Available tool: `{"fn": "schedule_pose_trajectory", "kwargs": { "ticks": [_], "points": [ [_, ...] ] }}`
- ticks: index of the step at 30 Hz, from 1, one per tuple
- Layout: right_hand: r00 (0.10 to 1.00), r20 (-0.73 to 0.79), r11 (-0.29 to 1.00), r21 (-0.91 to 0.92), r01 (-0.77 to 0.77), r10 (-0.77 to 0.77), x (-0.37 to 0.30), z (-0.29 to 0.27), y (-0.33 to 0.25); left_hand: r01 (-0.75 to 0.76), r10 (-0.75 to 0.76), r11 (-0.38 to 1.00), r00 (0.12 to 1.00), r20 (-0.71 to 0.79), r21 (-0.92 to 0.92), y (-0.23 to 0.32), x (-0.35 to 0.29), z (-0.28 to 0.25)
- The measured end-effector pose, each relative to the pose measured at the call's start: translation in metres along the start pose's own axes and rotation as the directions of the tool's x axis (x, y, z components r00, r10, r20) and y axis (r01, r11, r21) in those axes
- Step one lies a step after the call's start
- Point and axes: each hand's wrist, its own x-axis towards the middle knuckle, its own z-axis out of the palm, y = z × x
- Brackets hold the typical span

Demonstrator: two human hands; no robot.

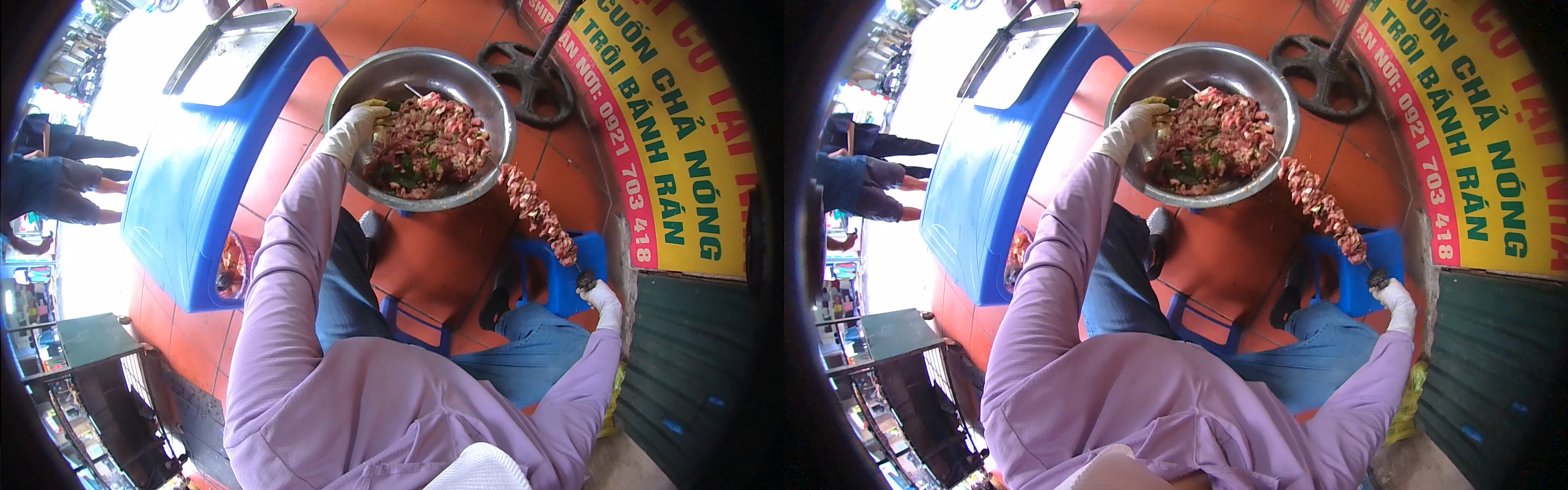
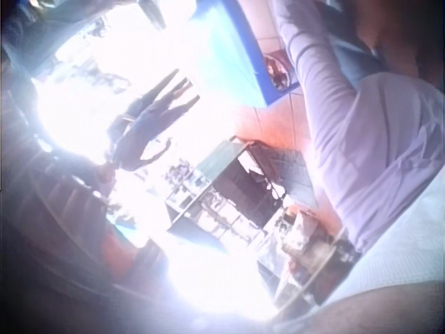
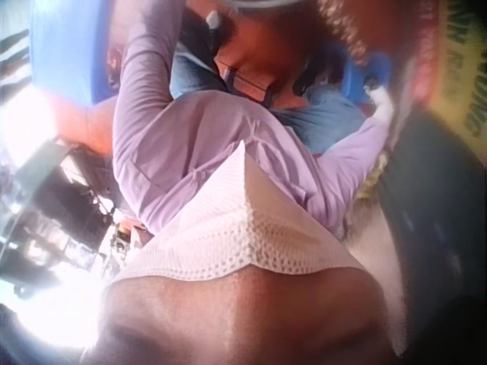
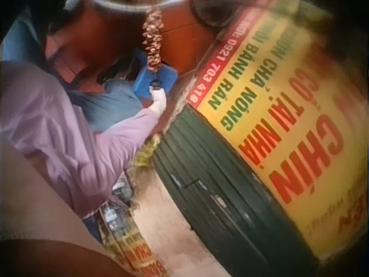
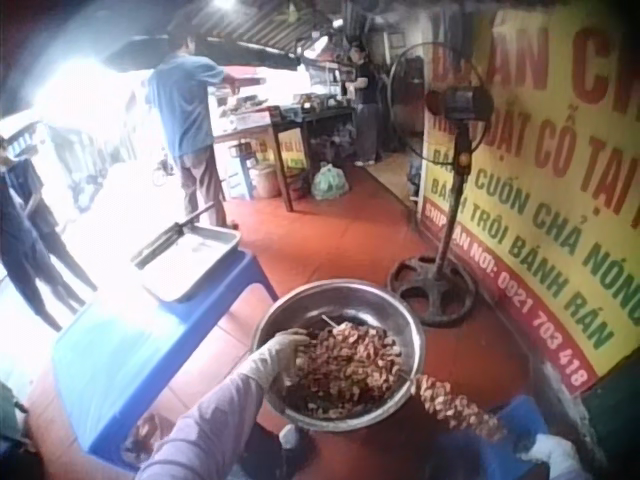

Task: The person scoops seasoned ground meat from a metal bowl and packs it onto a long metal skewer held in the other hand. The process is repeated continuously to build up a long skewer of meat.

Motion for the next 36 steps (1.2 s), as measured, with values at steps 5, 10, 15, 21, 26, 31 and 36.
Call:
{"fn": "schedule_pose_trajectory", "kwargs": {
  "ticks": [5, 10, 15, 21, 26, 31, 36],
  "points": [
    [1.000, 0.000, 1.000, 0.000, -0.025, 0.025, -0.006, -0.001, 0.004, -0.027, 0.042, 0.973, 0.997, 0.061, -0.229, -0.002, 0.011, 0.041],
    [0.998, -0.035, 0.998, -0.032, -0.045, 0.044, -0.007, -0.002, 0.001, -0.110, 0.118, 0.960, 0.993, 0.017, -0.259, -0.005, 0.022, 0.051],
    [0.996, -0.063, 0.998, -0.030, -0.058, 0.056, -0.012, -0.002, -0.003, -0.249, 0.242, 0.905, 0.968, -0.063, -0.345, -0.002, 0.017, 0.064],
    [0.999, 0.008, 0.999, -0.001, -0.039, 0.039, -0.010, -0.005, -0.002, -0.437, 0.422, 0.897, 0.891, -0.169, -0.064, 0.002, 0.013, 0.071],
    [0.999, -0.006, 0.999, 0.009, -0.049, 0.049, 0.003, 0.002, 0.012, -0.511, 0.509, 0.859, 0.854, -0.104, 0.006, 0.004, 0.022, 0.071],
    [1.000, 0.010, 1.000, 0.006, 0.010, -0.010, 0.006, -0.001, 0.008, -0.503, 0.486, 0.795, 0.863, 0.140, 0.338, -0.001, 0.016, 0.065],
    [0.999, 0.005, 0.998, 0.034, -0.054, 0.054, 0.001, 0.005, 0.019, -0.384, 0.374, 0.908, 0.923, 0.087, 0.169, 0.009, 0.005, 0.059]
  ]
}}
